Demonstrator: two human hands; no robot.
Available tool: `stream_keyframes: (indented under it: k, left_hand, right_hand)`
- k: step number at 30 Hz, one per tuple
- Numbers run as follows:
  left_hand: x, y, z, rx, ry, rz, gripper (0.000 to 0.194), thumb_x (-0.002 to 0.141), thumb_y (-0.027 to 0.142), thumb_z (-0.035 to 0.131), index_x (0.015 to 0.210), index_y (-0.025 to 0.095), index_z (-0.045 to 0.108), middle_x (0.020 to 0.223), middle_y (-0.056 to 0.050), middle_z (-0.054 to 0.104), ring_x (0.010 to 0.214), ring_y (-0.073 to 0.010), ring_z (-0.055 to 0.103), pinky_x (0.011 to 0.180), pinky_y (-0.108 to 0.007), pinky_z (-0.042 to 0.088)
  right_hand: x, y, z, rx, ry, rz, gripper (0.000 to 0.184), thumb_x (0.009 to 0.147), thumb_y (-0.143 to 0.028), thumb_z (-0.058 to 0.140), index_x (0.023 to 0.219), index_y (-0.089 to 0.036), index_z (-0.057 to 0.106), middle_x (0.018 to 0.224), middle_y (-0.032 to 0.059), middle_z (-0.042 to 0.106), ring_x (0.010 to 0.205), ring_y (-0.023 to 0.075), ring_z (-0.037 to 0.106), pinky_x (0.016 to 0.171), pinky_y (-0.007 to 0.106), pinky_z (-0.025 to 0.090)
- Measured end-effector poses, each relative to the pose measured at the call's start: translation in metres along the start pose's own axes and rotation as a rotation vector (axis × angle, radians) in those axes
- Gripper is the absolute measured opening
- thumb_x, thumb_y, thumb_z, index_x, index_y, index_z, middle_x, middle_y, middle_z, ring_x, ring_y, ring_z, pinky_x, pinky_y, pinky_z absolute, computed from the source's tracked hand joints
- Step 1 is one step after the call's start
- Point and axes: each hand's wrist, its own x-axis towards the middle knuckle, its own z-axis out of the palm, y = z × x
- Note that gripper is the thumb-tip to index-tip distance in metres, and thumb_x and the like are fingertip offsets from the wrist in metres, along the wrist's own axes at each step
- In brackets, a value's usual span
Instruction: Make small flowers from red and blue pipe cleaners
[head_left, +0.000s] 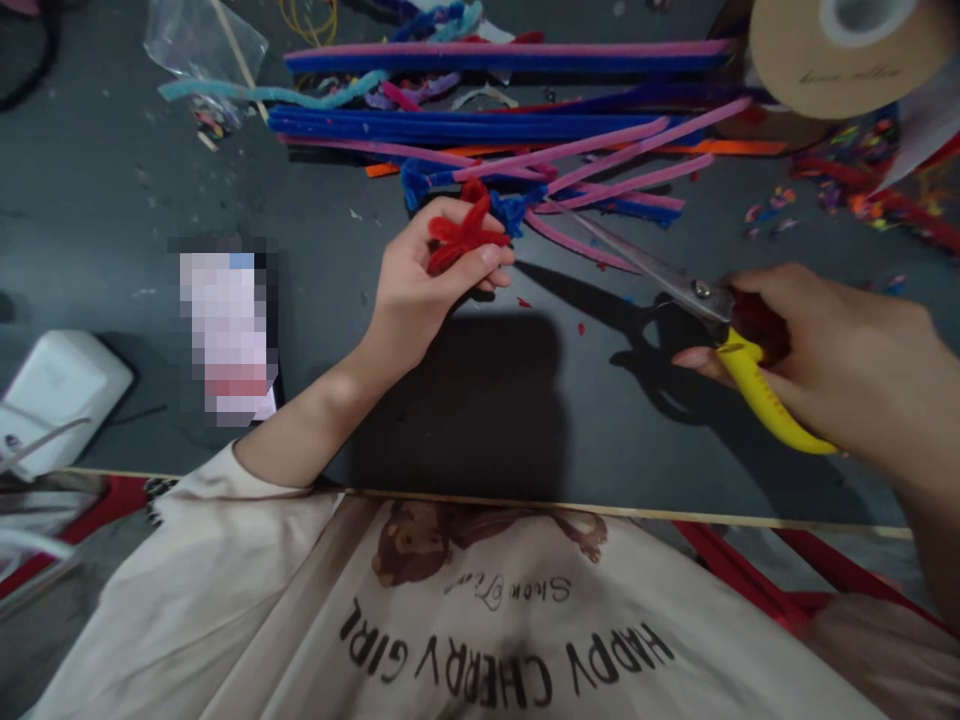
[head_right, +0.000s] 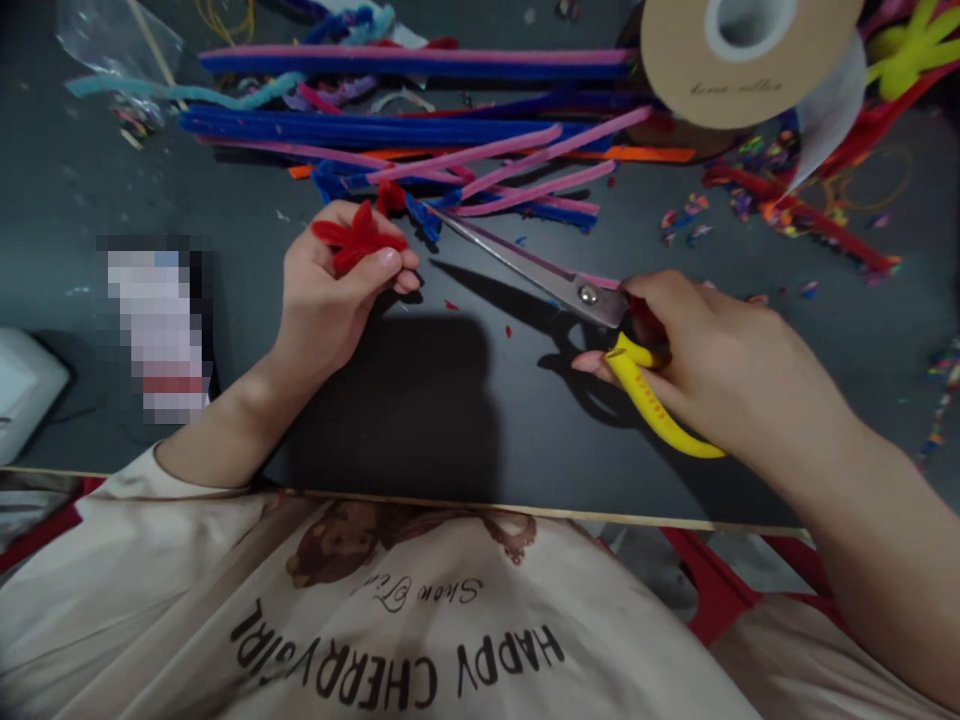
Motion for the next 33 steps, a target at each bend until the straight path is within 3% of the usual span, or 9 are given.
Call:
stream_keyframes:
  k: [4,7,11,18,27,33]
  left_hand:
    - [0.001,-0.004,0.001,-0.051,-0.037,-0.045,0.011,0.086,0.027,0.05,0.085,0.017,0.053,0.071,0.002,0.069,0.06,-0.0064,0.066,0.06,-0.017,0.05]
    - [0.002,-0.009,0.001,-0.156,-0.085,-0.006,0.02,0.089,0.036,0.045,0.083,0.018,0.05,0.067,0.001,0.07,0.056,-0.0095,0.067,0.054,-0.018,0.049]
    - [0.001,-0.011,0.001,-0.231,-0.101,0.006,0.022,0.091,0.037,0.037,0.079,0.02,0.047,0.061,0.003,0.069,0.051,-0.0112,0.066,0.05,-0.021,0.05]
    - [0.0,-0.012,0.002,-0.209,-0.089,0.066,0.009,0.083,0.025,0.049,0.077,0.021,0.054,0.058,0.006,0.066,0.045,-0.0077,0.061,0.048,-0.019,0.049]
    - [-0.001,-0.008,-0.001,-0.041,-0.073,0.056,0.004,0.08,0.022,0.058,0.082,0.018,0.057,0.065,0.003,0.067,0.053,-0.0084,0.062,0.056,-0.02,0.05]
    - [-0.002,-0.005,0.001,-0.004,-0.059,0.075,0.003,0.077,0.018,0.058,0.076,0.016,0.06,0.064,0.007,0.067,0.055,-0.0054,0.064,0.057,-0.016,0.05]
  right_hand:
    - [0.002,0.001,-0.001,0.095,-0.058,0.018,0.066,0.085,-0.07,0.018,0.092,-0.014,0.052,0.06,0.0009,0.052,0.046,0.0139,0.05,0.042,0.024,0.036]
    - [0.001,0.0,0.0,0.046,-0.123,0.029,0.072,0.084,-0.071,0.016,0.097,-0.011,0.053,0.063,0.0038,0.053,0.048,0.0168,0.052,0.042,0.027,0.037]
    - [0.001,-0.005,0.002,-0.038,-0.099,0.013,0.078,0.083,-0.071,0.015,0.099,-0.008,0.057,0.066,0.0079,0.057,0.052,0.0204,0.055,0.043,0.029,0.037]
    - [0.004,-0.014,0.005,-0.068,-0.024,-0.027,0.077,0.084,-0.069,0.016,0.096,-0.006,0.058,0.063,0.0078,0.058,0.049,0.0202,0.057,0.041,0.028,0.037]
    - [0.0,-0.007,0.004,-0.007,-0.093,-0.017,0.074,0.082,-0.072,0.019,0.097,-0.01,0.057,0.064,0.0062,0.058,0.05,0.0191,0.057,0.043,0.027,0.037]
    - [0.001,-0.002,-0.001,0.037,-0.086,-0.062,0.064,0.086,-0.068,0.02,0.094,-0.014,0.055,0.064,0.0037,0.059,0.049,0.0155,0.055,0.045,0.025,0.038]
